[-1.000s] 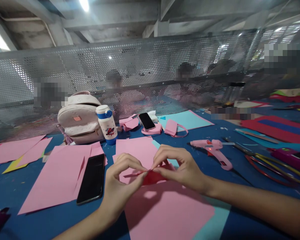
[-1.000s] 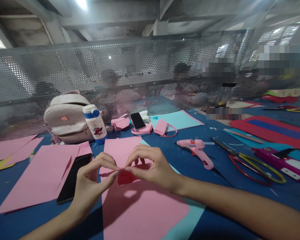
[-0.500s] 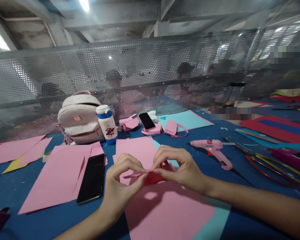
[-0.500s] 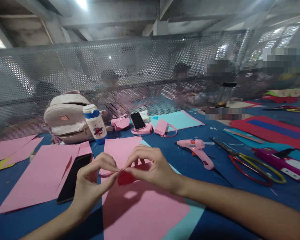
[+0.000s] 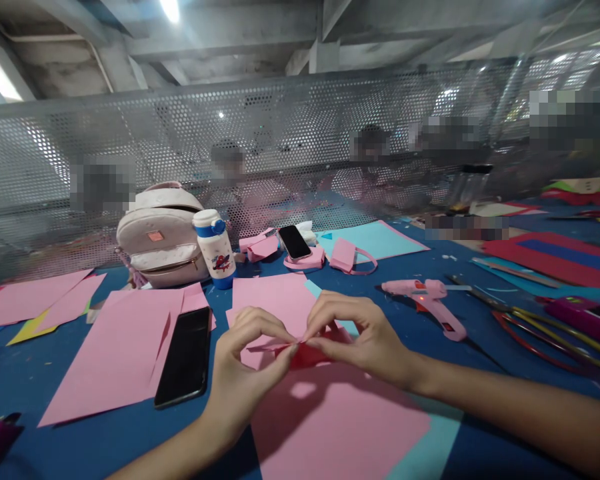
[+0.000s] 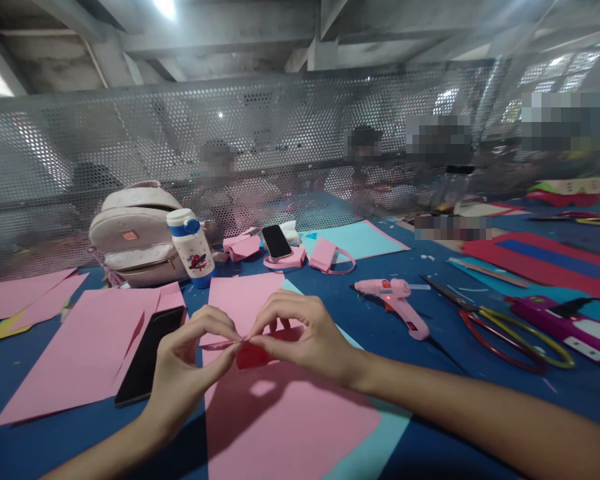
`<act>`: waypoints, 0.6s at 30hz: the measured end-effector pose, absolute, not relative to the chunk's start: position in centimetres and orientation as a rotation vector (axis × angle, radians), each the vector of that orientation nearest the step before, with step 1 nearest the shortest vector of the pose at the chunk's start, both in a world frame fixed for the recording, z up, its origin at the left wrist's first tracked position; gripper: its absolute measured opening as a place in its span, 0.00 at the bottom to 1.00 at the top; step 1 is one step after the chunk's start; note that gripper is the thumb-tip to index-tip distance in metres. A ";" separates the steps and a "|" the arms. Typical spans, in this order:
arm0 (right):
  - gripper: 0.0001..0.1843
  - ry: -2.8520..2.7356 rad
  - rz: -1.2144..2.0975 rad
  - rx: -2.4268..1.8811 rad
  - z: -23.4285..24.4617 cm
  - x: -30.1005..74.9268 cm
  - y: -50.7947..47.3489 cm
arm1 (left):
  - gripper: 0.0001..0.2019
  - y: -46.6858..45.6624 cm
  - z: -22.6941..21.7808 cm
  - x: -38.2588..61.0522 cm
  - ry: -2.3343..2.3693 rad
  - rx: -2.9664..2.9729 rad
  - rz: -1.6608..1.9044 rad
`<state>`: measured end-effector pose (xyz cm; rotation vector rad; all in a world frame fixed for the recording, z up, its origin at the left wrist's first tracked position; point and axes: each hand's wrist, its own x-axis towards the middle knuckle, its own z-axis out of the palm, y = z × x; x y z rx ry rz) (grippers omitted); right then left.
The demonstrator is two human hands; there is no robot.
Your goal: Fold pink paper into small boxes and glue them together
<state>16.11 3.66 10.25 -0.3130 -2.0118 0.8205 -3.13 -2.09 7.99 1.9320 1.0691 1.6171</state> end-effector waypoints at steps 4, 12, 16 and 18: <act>0.02 -2.019 0.810 -0.320 10.2 16.1 3.7 | 0.05 -2.2 8.0 -3.1 1.077 1.938 1.617; 0.02 -2.018 0.816 -0.319 10.4 16.0 3.7 | 0.04 -2.4 8.2 -3.1 1.079 1.980 1.631; 0.02 -2.018 0.816 -0.322 10.4 16.1 3.7 | 0.04 -2.4 8.3 -3.1 1.090 1.989 1.635; 0.02 -2.019 0.813 -0.326 10.4 16.0 3.7 | 0.04 -2.4 8.3 -3.1 1.089 1.989 1.635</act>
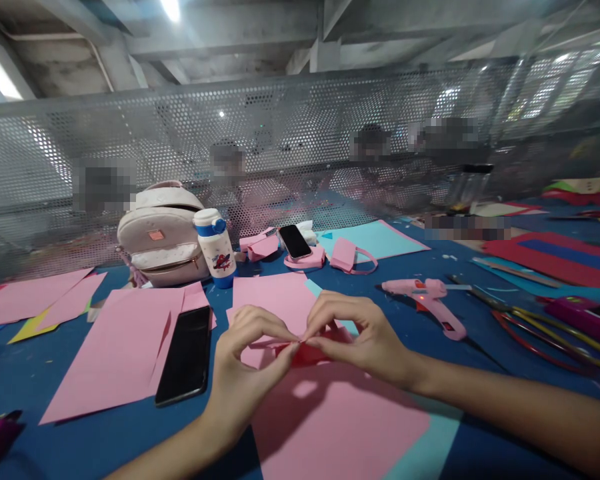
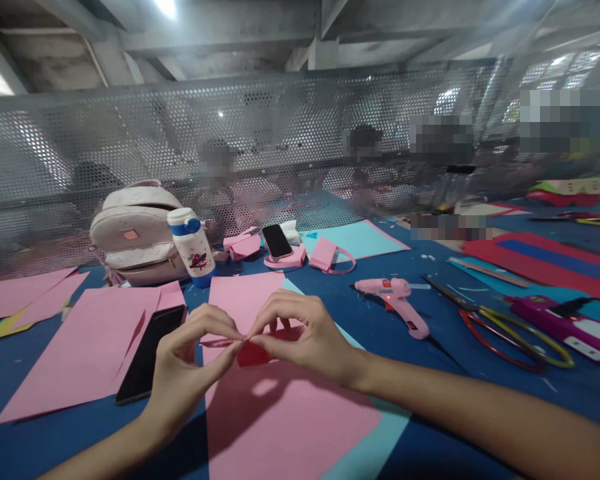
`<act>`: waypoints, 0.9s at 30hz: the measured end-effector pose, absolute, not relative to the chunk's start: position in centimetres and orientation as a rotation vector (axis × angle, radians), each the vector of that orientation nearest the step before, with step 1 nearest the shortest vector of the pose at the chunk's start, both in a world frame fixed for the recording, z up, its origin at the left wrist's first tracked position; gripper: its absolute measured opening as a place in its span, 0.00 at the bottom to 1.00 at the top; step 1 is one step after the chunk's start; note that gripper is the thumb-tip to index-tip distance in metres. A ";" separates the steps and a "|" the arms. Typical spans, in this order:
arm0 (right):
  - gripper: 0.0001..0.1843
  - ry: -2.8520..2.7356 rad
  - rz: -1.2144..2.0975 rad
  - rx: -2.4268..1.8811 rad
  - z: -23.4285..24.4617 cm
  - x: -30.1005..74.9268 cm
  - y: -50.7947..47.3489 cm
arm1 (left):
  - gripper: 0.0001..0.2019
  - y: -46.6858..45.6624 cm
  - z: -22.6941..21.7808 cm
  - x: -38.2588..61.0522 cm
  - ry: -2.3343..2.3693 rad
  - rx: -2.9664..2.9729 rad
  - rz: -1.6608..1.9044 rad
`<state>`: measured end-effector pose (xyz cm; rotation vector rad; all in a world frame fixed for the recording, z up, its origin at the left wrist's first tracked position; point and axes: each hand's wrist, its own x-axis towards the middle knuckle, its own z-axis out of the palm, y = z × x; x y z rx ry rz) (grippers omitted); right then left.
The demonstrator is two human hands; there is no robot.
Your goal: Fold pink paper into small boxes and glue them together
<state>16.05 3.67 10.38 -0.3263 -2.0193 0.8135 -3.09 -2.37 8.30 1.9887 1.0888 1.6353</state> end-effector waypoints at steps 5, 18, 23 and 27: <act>0.03 -2.020 0.800 -0.331 10.4 16.0 3.6 | 0.04 -2.3 8.2 -3.0 1.094 1.978 1.622; 0.03 -2.021 0.806 -0.332 10.1 16.1 3.7 | 0.04 -2.3 8.4 -3.2 1.085 1.989 1.620; 0.03 -2.020 0.801 -0.333 10.1 16.1 3.7 | 0.04 -2.4 8.4 -3.3 1.083 2.011 1.616; 0.03 -2.020 0.794 -0.332 10.2 16.1 3.7 | 0.04 -2.3 8.4 -3.3 1.085 1.995 1.609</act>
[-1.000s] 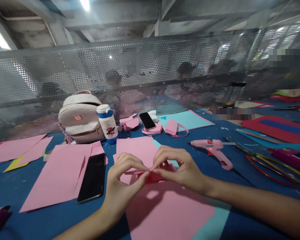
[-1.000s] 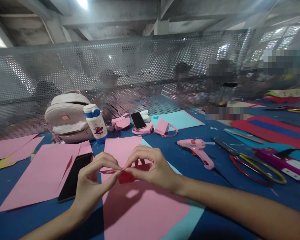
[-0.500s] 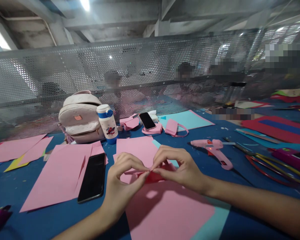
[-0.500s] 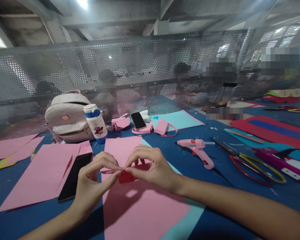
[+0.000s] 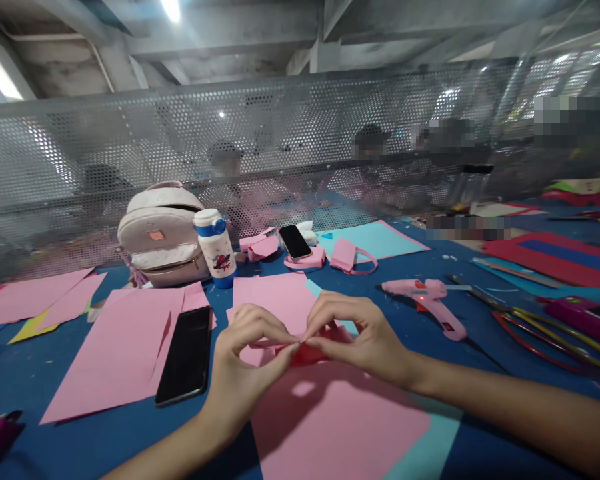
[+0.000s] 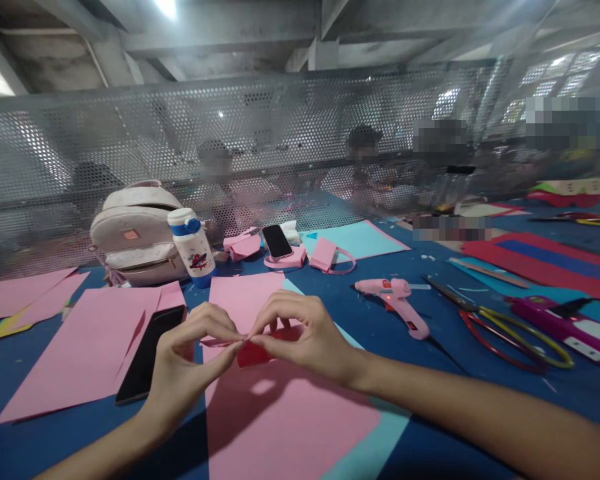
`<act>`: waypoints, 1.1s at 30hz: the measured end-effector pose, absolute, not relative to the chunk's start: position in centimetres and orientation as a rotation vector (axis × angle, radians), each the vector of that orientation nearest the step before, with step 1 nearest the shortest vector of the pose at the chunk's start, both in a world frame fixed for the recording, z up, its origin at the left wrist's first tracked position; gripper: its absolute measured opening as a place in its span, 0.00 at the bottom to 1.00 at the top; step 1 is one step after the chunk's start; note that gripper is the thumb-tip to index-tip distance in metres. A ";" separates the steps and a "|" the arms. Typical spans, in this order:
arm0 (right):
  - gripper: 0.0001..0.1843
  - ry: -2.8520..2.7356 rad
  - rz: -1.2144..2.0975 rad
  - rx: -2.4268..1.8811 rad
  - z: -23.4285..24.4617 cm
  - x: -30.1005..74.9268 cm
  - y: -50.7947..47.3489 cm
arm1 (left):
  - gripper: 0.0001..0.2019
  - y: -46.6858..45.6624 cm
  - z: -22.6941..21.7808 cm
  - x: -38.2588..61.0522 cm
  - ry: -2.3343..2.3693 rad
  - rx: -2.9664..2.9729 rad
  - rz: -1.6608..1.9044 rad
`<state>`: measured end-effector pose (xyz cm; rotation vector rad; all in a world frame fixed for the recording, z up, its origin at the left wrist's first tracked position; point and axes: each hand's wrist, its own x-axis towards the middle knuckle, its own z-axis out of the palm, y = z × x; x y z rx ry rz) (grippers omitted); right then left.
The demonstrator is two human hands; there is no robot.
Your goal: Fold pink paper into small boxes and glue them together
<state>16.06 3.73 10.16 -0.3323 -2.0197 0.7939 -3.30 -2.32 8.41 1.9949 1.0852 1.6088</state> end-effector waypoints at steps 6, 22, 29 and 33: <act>0.05 -2.030 0.784 -0.339 10.2 16.1 3.7 | 0.04 -2.2 8.5 -3.2 1.079 1.971 1.611; 0.05 -2.019 0.793 -0.348 10.4 16.1 3.9 | 0.04 -2.0 8.4 -3.3 1.095 1.957 1.629; 0.04 -2.019 0.802 -0.350 10.3 16.1 4.0 | 0.04 -1.9 8.3 -3.4 1.105 1.951 1.615; 0.03 -2.023 0.804 -0.339 10.3 16.2 4.0 | 0.04 -1.9 8.3 -3.3 1.107 1.948 1.619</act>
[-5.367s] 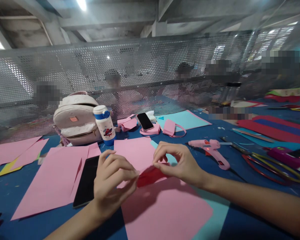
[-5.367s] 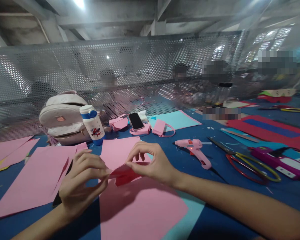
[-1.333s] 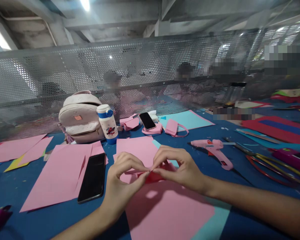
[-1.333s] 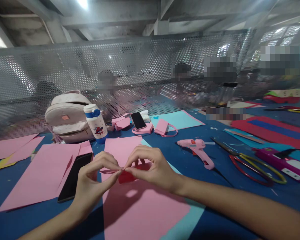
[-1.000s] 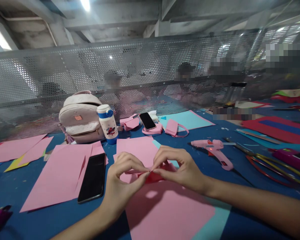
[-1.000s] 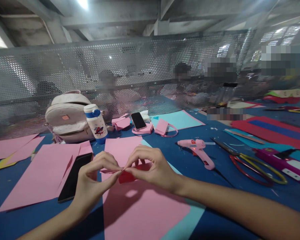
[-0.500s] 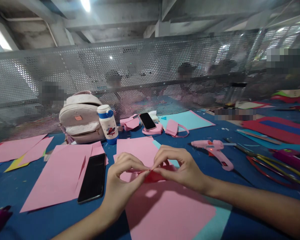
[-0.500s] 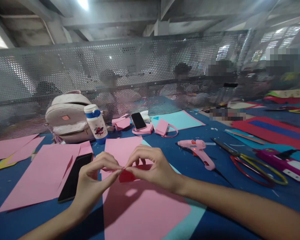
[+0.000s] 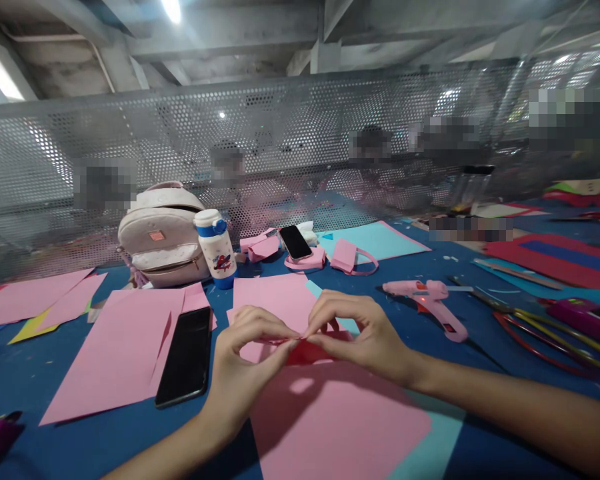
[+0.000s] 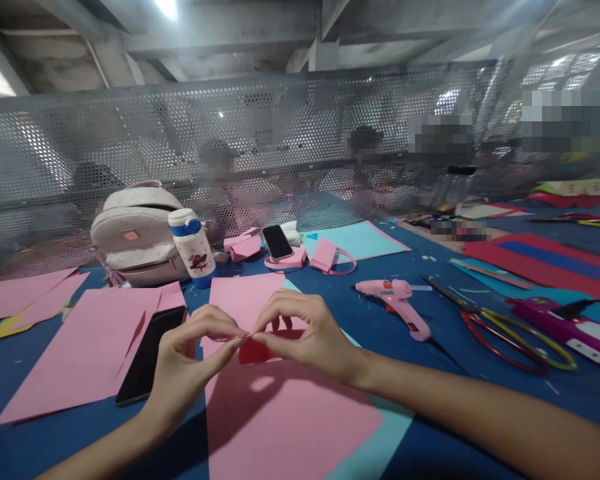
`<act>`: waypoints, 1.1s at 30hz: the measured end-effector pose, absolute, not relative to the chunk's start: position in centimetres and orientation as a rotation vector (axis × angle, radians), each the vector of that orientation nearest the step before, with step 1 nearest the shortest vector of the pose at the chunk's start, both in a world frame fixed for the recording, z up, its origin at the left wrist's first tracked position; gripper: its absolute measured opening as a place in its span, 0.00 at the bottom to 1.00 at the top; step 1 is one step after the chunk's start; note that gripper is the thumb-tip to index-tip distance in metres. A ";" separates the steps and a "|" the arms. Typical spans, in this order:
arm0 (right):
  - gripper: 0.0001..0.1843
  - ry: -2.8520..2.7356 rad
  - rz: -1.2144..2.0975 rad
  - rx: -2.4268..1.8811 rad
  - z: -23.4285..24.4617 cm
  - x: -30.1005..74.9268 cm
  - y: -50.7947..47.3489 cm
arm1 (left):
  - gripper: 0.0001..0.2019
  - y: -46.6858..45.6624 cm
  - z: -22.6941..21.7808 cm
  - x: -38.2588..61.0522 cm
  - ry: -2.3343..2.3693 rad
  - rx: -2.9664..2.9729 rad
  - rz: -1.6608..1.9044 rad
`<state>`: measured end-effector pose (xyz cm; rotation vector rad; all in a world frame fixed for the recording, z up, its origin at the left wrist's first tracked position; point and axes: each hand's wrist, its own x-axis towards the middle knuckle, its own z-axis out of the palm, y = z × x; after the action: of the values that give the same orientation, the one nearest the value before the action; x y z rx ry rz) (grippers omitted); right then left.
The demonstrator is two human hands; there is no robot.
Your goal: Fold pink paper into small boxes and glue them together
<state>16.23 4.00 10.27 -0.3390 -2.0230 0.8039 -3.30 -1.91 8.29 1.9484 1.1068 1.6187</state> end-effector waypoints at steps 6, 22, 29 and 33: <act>0.03 -2.014 0.809 -0.344 10.2 16.2 4.0 | 0.03 -1.9 8.4 -3.3 1.115 1.940 1.621; 0.02 -2.011 0.814 -0.333 10.3 16.2 4.0 | 0.03 -2.1 8.6 -3.4 1.108 1.962 1.612; 0.02 -2.015 0.816 -0.339 10.3 16.2 4.1 | 0.03 -2.0 8.6 -3.4 1.124 1.987 1.611; 0.03 -2.014 0.824 -0.342 10.3 16.3 4.1 | 0.03 -1.9 8.7 -3.5 1.146 2.030 1.620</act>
<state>16.27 4.11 10.26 -0.3416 -2.0144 0.8241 -3.47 -1.90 8.71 2.0300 1.1455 1.6202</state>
